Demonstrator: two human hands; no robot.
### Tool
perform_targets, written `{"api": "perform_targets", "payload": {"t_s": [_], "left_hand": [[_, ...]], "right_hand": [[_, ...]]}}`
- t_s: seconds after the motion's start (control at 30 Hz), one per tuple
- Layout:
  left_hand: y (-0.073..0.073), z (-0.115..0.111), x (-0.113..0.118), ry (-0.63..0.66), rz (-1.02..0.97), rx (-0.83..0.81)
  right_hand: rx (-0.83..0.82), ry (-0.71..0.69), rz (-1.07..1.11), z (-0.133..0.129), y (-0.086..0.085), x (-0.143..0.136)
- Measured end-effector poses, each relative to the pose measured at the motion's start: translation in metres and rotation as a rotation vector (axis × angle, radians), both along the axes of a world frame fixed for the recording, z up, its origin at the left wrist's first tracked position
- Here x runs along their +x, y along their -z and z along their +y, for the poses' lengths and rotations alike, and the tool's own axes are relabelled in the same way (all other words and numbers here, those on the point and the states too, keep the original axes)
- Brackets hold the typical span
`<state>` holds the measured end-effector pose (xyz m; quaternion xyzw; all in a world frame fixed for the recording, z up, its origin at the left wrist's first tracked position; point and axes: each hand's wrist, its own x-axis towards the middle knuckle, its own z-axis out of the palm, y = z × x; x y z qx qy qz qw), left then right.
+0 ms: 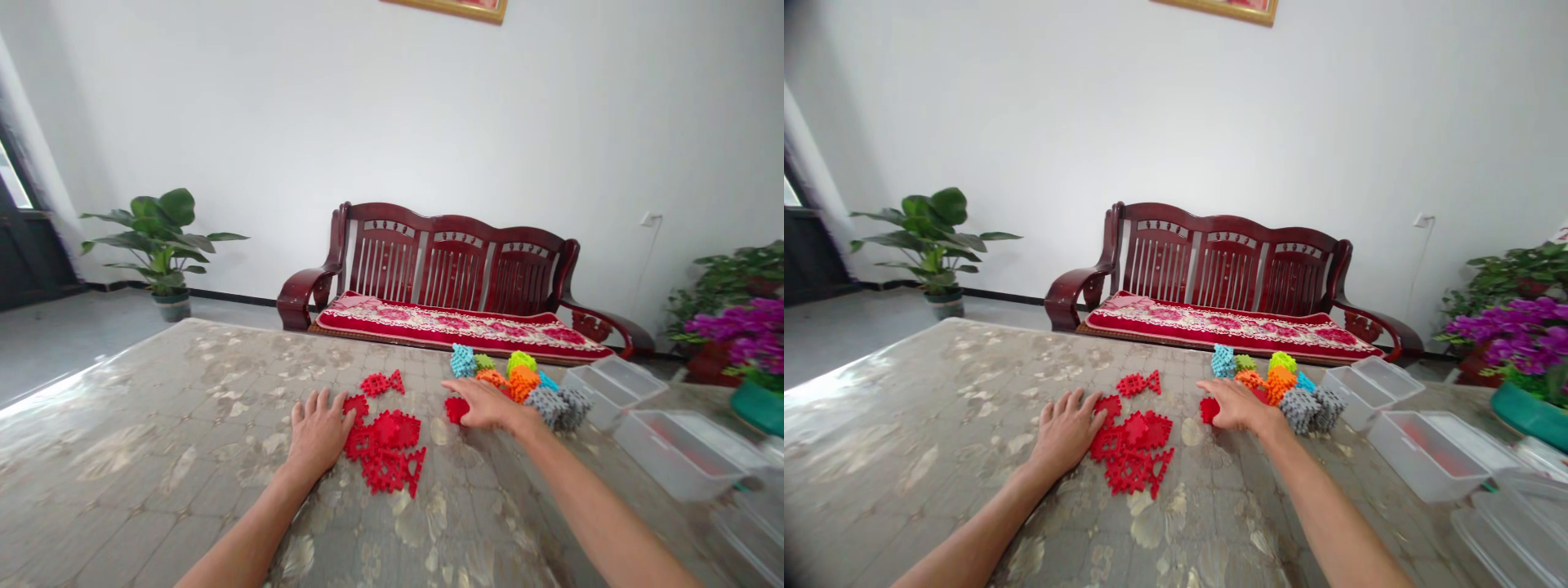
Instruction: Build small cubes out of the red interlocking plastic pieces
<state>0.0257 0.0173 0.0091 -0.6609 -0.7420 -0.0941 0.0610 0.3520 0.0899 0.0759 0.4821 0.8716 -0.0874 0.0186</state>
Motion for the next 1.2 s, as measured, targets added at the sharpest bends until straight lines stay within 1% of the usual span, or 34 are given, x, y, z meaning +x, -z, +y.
{"api": "perform_targets", "payload": {"t_s": [0.23, 0.33, 0.4, 0.47, 0.53, 0.63, 0.7, 0.77, 0.87, 0.93, 1.0, 1.1, 1.2], "left_hand": [[0.002, 0.0, -0.001, -0.001, -0.001, 0.001], [0.002, 0.002, -0.002, 0.001, -0.001, -0.005], [0.002, 0.002, -0.002, 0.001, 0.002, -0.011], [0.002, 0.003, -0.002, -0.001, 0.007, -0.018], [0.002, 0.003, -0.002, -0.002, 0.011, -0.024], [0.003, 0.004, -0.003, 0.0, 0.012, -0.032], [0.004, 0.005, -0.003, 0.002, 0.012, -0.034], [0.005, 0.006, -0.004, 0.004, 0.015, -0.032], [0.007, 0.007, -0.005, 0.007, 0.025, -0.026], [0.008, 0.007, -0.006, 0.01, 0.03, -0.021], [0.007, 0.007, -0.006, 0.012, 0.037, -0.02], [0.006, 0.006, -0.006, 0.012, 0.047, -0.026], [0.003, 0.006, -0.006, 0.011, 0.042, -0.043]], "right_hand": [[-0.005, 0.003, -0.031, 0.004, 0.014, -0.002], [0.015, 0.013, -0.046, 0.002, 0.014, -0.001], [0.061, 0.002, -0.026, -0.006, 0.014, -0.003], [0.163, -0.013, 0.068, -0.019, 0.018, -0.009], [0.299, 0.004, 0.218, -0.035, 0.027, -0.016], [0.448, 0.094, 0.436, -0.061, 0.049, -0.02], [0.495, 0.153, 0.544, -0.075, 0.065, -0.015], [0.522, 0.231, 0.602, -0.084, 0.078, -0.003], [0.54, 0.346, 0.613, -0.086, 0.09, 0.015], [0.542, 0.378, 0.593, -0.082, 0.091, 0.019], [0.541, 0.357, 0.549, -0.075, 0.089, 0.016], [0.552, 0.287, 0.425, -0.065, 0.082, -0.001], [0.565, 0.252, 0.275, -0.06, 0.077, -0.02]]}}
